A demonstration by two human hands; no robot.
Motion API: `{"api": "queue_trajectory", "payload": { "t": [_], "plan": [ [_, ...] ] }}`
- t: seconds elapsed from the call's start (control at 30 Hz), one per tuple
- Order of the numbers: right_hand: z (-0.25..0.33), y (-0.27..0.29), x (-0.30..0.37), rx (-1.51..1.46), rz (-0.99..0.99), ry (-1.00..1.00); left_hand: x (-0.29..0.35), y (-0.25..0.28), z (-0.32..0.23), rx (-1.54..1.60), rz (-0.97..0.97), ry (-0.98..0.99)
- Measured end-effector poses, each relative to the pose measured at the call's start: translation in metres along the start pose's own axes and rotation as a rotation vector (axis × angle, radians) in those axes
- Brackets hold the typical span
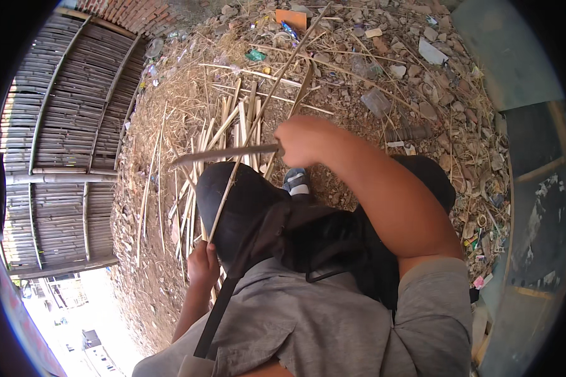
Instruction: The person holds a thin strip of bamboo by hand and repeatedly shaves the surface with a large knife, working outdoors over a pile of wood scraps.
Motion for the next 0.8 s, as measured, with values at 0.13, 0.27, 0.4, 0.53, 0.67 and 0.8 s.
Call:
{"api": "queue_trajectory", "payload": {
  "t": [0.13,0.27,0.4,0.53,0.67,0.8],
  "plan": [
    [-0.015,-0.007,-0.005,0.048,0.12,0.023,-0.002,-0.002,0.003,0.029,0.006,-0.039],
    [-0.052,0.014,-0.011,-0.122,0.039,-0.072,-0.004,0.002,-0.002,0.018,-0.017,-0.026],
    [-0.004,0.006,-0.001,0.005,0.03,-0.002,0.0,-0.001,0.004,-0.012,-0.017,-0.036],
    [-0.02,-0.003,-0.007,0.077,0.09,0.039,0.001,-0.003,0.003,0.027,-0.02,-0.047],
    [-0.07,0.031,-0.007,-0.152,-0.037,-0.162,-0.003,-0.005,0.002,0.005,-0.039,-0.025],
    [-0.046,0.024,-0.004,-0.112,-0.035,-0.174,-0.002,-0.002,0.002,0.006,-0.034,-0.029]
  ]
}}
Point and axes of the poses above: each hand's wrist, its own x-axis away from the middle knuckle, its own y-axis out of the back of the hand, z = x × y, the point moved 3 cm from there along -x, towards the middle knuckle, and after that the axes turned 3 degrees about -x, right-handed, at the moved point
